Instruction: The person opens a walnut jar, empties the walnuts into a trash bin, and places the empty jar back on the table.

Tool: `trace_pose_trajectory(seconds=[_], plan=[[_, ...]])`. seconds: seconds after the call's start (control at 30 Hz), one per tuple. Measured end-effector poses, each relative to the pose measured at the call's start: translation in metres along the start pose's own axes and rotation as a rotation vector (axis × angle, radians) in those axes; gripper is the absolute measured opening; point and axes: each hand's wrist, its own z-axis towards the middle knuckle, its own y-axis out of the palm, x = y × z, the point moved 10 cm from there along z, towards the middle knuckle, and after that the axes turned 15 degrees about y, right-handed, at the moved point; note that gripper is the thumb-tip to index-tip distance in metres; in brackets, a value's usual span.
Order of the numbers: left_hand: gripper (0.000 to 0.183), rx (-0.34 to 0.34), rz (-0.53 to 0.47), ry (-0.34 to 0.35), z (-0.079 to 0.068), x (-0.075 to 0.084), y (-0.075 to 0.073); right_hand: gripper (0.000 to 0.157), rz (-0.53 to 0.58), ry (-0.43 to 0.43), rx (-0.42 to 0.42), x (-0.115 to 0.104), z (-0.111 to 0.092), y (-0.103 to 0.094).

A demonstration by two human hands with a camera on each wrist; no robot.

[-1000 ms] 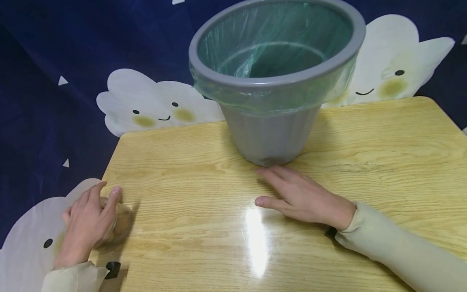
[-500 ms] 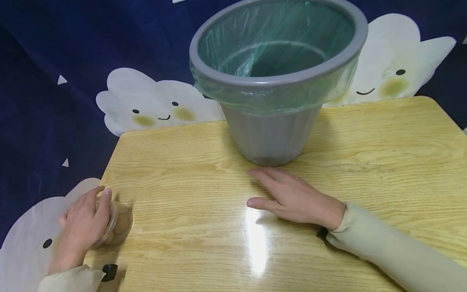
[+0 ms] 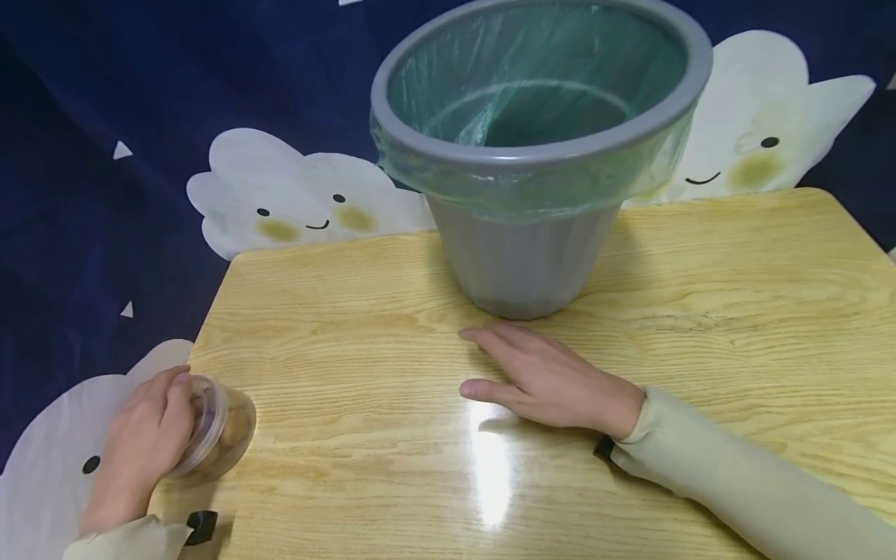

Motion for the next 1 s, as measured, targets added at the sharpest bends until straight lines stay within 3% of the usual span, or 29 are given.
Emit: trace_pose_trajectory(seconds=[0.3,0.57,1.0], plan=[[0.054,-0.037,-0.081,-0.07,-0.003,-0.014,-0.005,0.071,0.026,0.02,-0.006,-0.002,0.004,0.001],[0.057,0.015,-0.083,-0.209,-0.014,-0.038,-0.006,0.071,0.057,0.025,-0.032,-0.008,0.009,0.004],[0.056,0.096,-0.191,-0.355,-0.02,-0.051,0.0,0.075,0.091,0.056,-0.097,-0.015,0.019,0.017]])
